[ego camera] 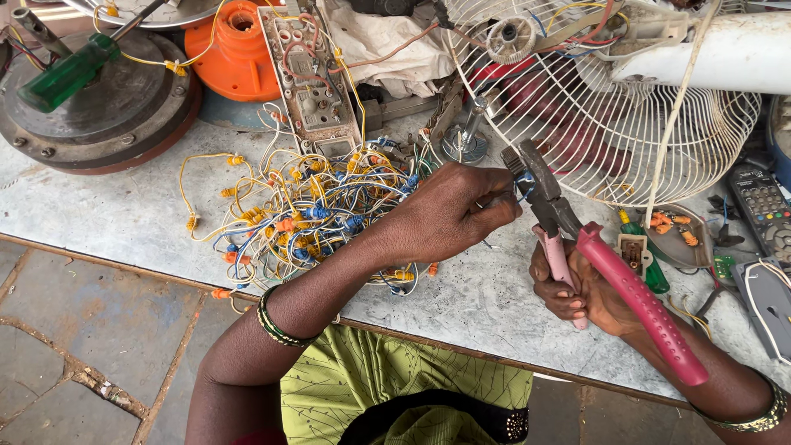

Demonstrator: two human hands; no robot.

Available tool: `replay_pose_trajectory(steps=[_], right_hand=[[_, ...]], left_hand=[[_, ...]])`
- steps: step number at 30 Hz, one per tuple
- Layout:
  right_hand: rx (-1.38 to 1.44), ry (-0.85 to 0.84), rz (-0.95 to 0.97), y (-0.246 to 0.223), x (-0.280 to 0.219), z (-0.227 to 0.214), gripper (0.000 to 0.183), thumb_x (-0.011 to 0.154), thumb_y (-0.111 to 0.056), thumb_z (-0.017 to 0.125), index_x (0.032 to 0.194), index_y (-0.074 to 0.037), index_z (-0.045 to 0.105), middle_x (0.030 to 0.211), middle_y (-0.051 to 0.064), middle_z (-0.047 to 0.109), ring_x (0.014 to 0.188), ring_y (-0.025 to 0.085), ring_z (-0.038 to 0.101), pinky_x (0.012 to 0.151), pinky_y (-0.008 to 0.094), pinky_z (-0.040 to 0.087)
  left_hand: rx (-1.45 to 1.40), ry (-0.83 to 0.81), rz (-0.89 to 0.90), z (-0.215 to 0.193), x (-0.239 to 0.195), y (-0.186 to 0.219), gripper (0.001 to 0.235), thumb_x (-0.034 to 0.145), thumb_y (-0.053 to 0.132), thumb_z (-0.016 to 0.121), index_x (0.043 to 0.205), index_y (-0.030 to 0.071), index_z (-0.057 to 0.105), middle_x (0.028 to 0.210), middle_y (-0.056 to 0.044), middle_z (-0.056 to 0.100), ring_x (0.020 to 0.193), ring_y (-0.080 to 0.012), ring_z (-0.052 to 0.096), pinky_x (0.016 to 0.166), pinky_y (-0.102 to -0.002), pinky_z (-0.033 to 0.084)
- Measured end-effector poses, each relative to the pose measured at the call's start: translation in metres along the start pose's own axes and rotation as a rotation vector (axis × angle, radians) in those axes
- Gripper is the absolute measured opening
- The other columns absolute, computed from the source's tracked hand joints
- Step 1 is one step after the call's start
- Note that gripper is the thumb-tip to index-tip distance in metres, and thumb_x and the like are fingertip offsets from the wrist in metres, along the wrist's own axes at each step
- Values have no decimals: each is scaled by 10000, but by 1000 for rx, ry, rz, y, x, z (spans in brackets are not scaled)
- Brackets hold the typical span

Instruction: The person uses pliers to strip insulation from multiple small wires and twist the exposed ends. The work is performed on a cluttered workbench with various tools and electronic parts visible.

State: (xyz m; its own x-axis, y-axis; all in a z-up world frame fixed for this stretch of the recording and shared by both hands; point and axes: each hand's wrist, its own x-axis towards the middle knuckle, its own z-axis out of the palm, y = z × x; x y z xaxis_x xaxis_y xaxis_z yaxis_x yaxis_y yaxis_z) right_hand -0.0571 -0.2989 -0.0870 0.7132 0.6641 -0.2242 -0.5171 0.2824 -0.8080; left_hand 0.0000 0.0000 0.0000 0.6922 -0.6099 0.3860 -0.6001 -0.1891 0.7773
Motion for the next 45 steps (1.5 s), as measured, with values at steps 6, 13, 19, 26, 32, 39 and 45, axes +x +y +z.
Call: replay_pose_trajectory(steps=[6,13,19,26,32,39,45], right_hand=[[-44,33,21,2,-2,-8,746,884,-701,621,1104,-4,473,699,1,420,492,54,391,404,202,358],[-33,-62,15,5,1,-18,754,909,-719,608,1040,15,490,710,-10,436,499,63,410,413,216,389],[-194,27,42,0,-4,-14,840,888,-816,479,986,18,512,655,-21,428,458,49,391,383,209,355],[-157,21,115,-10,2,-11,1012,709,-946,492,945,36,558,610,11,457,437,89,451,361,259,407],[-352,103,17,-5,-3,-9,838,633,-857,692,893,-85,496,642,-25,427,510,103,478,421,277,446],[-314,199,-14,1,-4,-1,642,795,-744,652,837,-120,506,634,-48,436,486,74,443,390,267,397],[-572,245,-3,9,-6,-12,627,916,-666,561,755,-61,551,563,1,447,446,100,410,365,285,356]], left_hand=[[-69,24,-6,6,2,-1,243,981,223,631,1039,-12,656,724,-142,654,627,-229,669,629,-411,526],[9,59,77,7,1,-4,221,1007,215,616,1014,-5,638,777,-171,655,713,-345,684,658,-452,518],[26,71,72,11,1,-7,194,1004,198,609,1011,4,620,818,-173,666,751,-363,700,671,-469,520],[110,102,130,15,1,-9,160,932,151,670,977,-1,647,857,-169,679,838,-372,697,738,-479,532],[60,112,221,21,3,-13,162,949,136,678,1036,-1,682,1007,-157,682,964,-357,685,835,-443,548],[-224,59,130,19,2,-10,240,1020,200,667,1079,-27,716,1020,-118,677,944,-172,724,804,-336,643],[-354,-21,-320,24,7,-11,342,957,297,777,848,-8,667,701,-133,664,618,-83,530,530,-319,381]])
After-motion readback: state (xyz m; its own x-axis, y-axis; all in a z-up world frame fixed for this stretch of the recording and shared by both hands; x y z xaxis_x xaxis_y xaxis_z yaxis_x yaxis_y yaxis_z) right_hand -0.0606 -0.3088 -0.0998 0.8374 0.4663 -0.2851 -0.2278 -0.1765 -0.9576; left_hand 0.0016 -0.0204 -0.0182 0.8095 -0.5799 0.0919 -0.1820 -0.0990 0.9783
